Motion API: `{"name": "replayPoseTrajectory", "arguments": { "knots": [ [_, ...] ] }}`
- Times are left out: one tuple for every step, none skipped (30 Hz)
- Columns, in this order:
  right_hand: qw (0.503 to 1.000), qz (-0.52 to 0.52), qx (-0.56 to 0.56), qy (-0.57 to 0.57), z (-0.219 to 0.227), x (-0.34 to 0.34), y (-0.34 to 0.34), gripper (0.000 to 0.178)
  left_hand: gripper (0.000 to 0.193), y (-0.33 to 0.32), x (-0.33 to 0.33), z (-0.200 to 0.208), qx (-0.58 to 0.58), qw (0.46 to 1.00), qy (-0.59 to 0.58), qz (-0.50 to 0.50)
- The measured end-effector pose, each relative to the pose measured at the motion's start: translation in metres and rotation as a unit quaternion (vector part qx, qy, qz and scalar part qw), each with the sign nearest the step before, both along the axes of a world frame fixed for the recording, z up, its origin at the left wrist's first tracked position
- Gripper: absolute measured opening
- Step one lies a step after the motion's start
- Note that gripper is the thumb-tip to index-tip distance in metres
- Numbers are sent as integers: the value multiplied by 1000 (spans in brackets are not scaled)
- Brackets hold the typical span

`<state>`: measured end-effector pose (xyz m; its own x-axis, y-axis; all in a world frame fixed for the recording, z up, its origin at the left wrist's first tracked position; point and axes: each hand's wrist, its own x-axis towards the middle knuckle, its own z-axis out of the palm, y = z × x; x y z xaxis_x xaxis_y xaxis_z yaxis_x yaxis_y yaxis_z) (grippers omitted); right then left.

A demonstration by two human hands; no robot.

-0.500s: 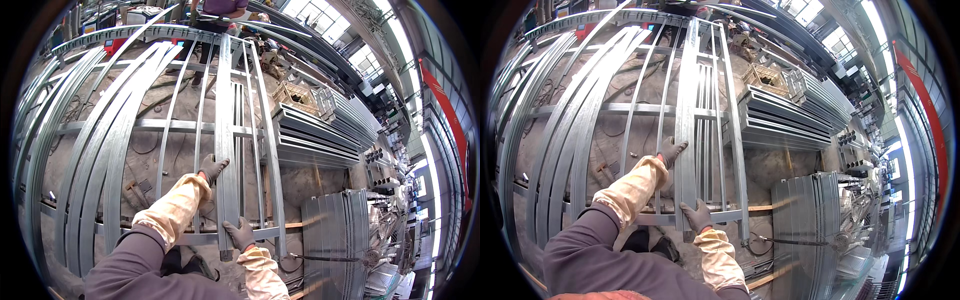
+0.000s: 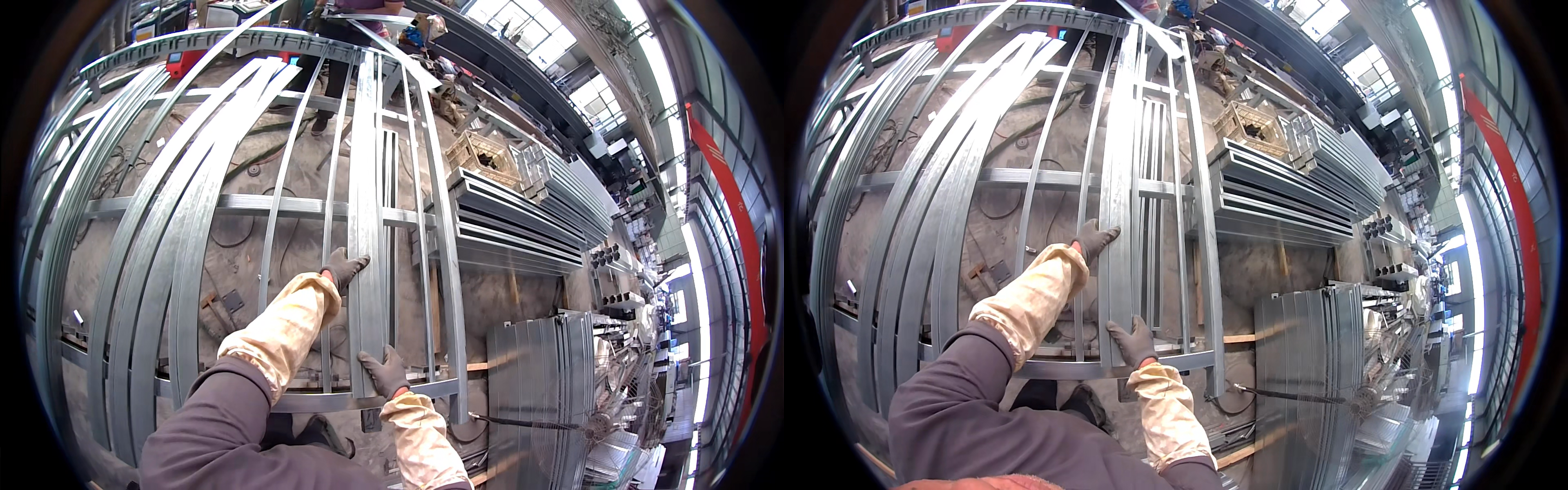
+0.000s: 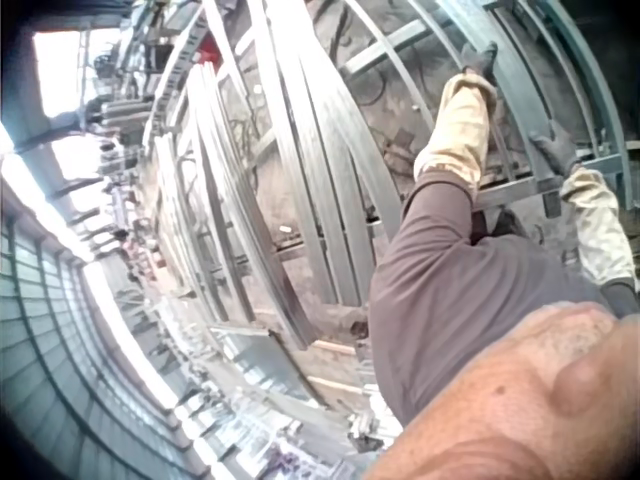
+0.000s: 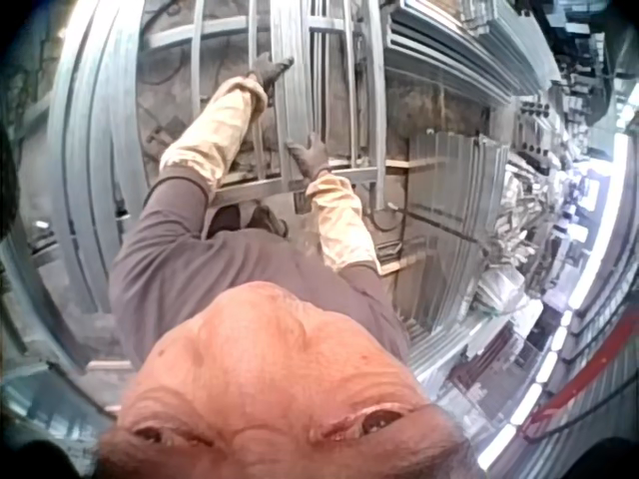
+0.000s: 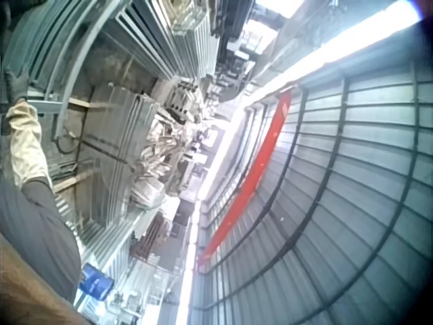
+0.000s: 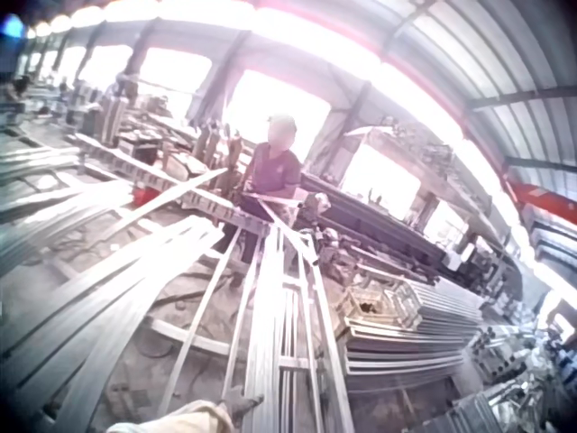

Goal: The person assembles a large metal frame structure by hand in a workshop. They repeatedly pick up long metal slats and fit them into a horizontal frame, adjusting their positions to align with existing components. The person also handles small metal brackets, placing them onto the frame structure.

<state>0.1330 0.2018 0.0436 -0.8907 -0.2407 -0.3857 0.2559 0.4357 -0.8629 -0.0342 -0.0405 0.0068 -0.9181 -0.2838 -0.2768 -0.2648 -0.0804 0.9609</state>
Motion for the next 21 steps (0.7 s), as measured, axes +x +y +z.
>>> {"name": "replayPoseTrajectory", "arguments": {
  "knots": [
    [1000, 19, -18, 1, -1, -4, -9, 52, 59, -9, 2, 2, -13, 1000, 1, -7],
    [999, 31, 18, 4, 2, -9, -13, 58, 59, -20, 2, 3, -25, 1000, 1, -12],
    [998, 35, 57, -9, 25, -12, -28, 64, 60, -26, 12, 6, -71, 997, 12, -28],
    [998, 18, 22, -50, 23, -11, -24, 70, 61, -25, 21, 21, -108, 992, 19, -65],
    [993, -14, 117, -26, -36, -7, -1, 71, 60, -23, 29, 34, -136, 985, 4, -108],
    [992, -3, 117, -48, -34, 11, -6, 76, 60, -41, 45, 43, -173, 976, -16, -132],
    [992, 16, 109, -57, -11, 9, -30, 80, 56, -60, 69, 21, -104, 989, 93, -50],
    [993, 11, 105, -56, -4, -1, -36, 85, 47, -64, 95, 27, -31, 990, 117, -74],
    [984, 27, 177, 14, -21, 1, -29, 81, 43, -58, 124, 46, -15, 994, 89, -60],
    [987, 20, 160, 9, -24, 0, -32, 80, 44, -71, 159, 44, -21, 990, 124, -55],
    [990, 14, 143, 1, -24, 2, -36, 78, 44, -80, 195, 44, -2, 992, 119, -34],
    [986, 34, 162, -22, -18, 1, -49, 72, 44, -97, 238, 51, -24, 995, 91, -18],
    [983, 24, 180, -18, -19, 2, -47, 71, 44, -96, 265, 65, -38, 999, 32, -10],
    [981, 22, 192, -7, -21, 0, -48, 69, 43, -103, 298, 57, -15, 1000, 10, 16],
    [979, 22, 203, 12, -34, 4, -43, 68, 45, -101, 329, 62, -95, 995, 26, 32],
    [976, 19, 213, 41, -50, 0, -38, 67, 45, -100, 354, 63, -68, 996, 5, 60],
    [973, 17, 220, 72, -60, -5, -37, 66, 44, -102, 382, 61, -74, 994, -6, 75],
    [977, 21, 205, 61, -59, -2, -39, 66, 43, -106, 414, 55, -84, 991, -21, 102],
    [980, 25, 191, 54, -52, -5, -43, 66, 42, -104, 438, 56, -92, 988, -31, 123],
    [983, 29, 177, 45, -48, -7, -45, 66, 42, -99, 461, 58, -99, 984, -40, 143],
    [990, 29, 137, 22, -48, -9, -45, 66, 41, -92, 480, 61, -129, 979, -49, 150]
  ]
}}
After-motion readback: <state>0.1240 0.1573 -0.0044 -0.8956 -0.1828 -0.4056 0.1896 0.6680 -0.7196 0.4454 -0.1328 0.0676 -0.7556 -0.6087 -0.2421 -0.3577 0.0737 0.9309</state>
